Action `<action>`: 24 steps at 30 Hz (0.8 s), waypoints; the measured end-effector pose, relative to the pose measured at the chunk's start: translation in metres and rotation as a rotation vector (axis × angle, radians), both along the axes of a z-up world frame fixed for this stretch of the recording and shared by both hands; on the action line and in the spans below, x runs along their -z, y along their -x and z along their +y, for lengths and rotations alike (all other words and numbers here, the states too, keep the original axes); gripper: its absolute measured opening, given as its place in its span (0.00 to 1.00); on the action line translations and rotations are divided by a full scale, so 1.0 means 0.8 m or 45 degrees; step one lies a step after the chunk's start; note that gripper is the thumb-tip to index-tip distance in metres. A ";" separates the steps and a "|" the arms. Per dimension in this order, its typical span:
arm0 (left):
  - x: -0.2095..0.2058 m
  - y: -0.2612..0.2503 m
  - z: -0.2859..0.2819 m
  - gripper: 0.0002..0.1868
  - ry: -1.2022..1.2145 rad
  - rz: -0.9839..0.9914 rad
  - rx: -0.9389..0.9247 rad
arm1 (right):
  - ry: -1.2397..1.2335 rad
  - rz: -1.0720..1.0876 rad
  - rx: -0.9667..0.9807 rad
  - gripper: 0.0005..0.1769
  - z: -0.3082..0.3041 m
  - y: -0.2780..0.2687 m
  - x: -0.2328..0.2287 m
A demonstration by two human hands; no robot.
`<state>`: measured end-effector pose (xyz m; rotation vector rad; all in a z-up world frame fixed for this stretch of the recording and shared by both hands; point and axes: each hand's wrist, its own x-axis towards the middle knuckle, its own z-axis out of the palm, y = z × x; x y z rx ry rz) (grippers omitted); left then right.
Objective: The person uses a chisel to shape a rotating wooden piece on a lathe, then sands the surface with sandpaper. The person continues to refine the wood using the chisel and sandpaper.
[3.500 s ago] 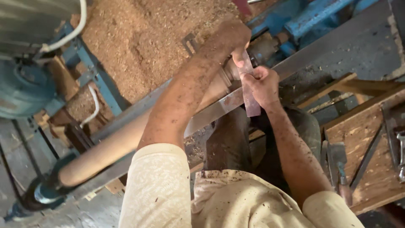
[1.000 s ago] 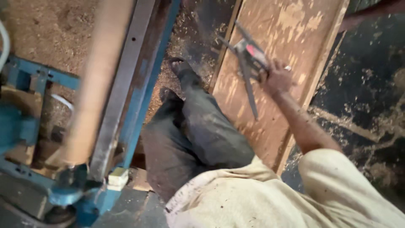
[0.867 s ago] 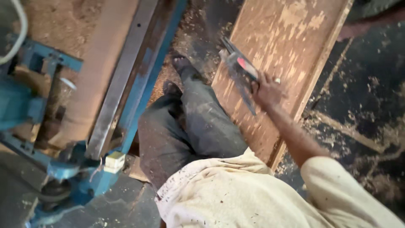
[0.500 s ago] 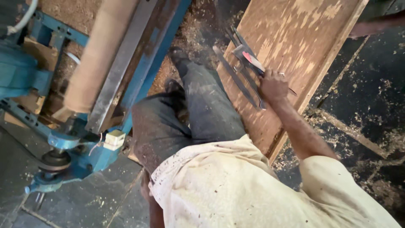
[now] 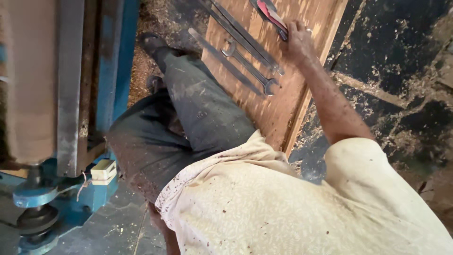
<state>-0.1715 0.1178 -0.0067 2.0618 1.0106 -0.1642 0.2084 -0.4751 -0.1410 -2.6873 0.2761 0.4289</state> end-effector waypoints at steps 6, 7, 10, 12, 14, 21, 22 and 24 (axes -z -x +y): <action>-0.005 -0.026 -0.017 0.25 0.566 -0.173 -0.440 | 0.090 -0.148 0.007 0.11 0.037 0.039 -0.047; -0.004 -0.035 -0.009 0.25 0.653 -0.202 -0.502 | 0.053 -0.275 -0.090 0.09 0.057 0.048 -0.050; 0.002 -0.044 -0.007 0.28 0.832 -0.100 -0.859 | 0.034 -0.402 0.041 0.18 0.105 0.058 -0.053; 0.009 -0.042 -0.015 0.28 0.865 -0.069 -0.916 | -0.063 -0.366 0.148 0.15 0.119 0.049 -0.049; 0.000 -0.029 -0.020 0.28 0.787 -0.033 -0.867 | -0.240 -0.221 0.258 0.11 0.120 0.059 -0.040; 0.010 -0.023 -0.016 0.25 0.420 -0.127 -0.430 | -0.492 -0.478 -0.054 0.02 0.008 0.019 0.010; 0.011 -0.020 -0.012 0.25 0.342 -0.112 -0.377 | -0.386 -0.504 -0.099 0.02 -0.018 -0.001 0.011; 0.014 -0.021 0.002 0.24 0.036 0.030 -0.234 | 0.068 -0.477 -0.086 0.02 -0.065 -0.058 0.008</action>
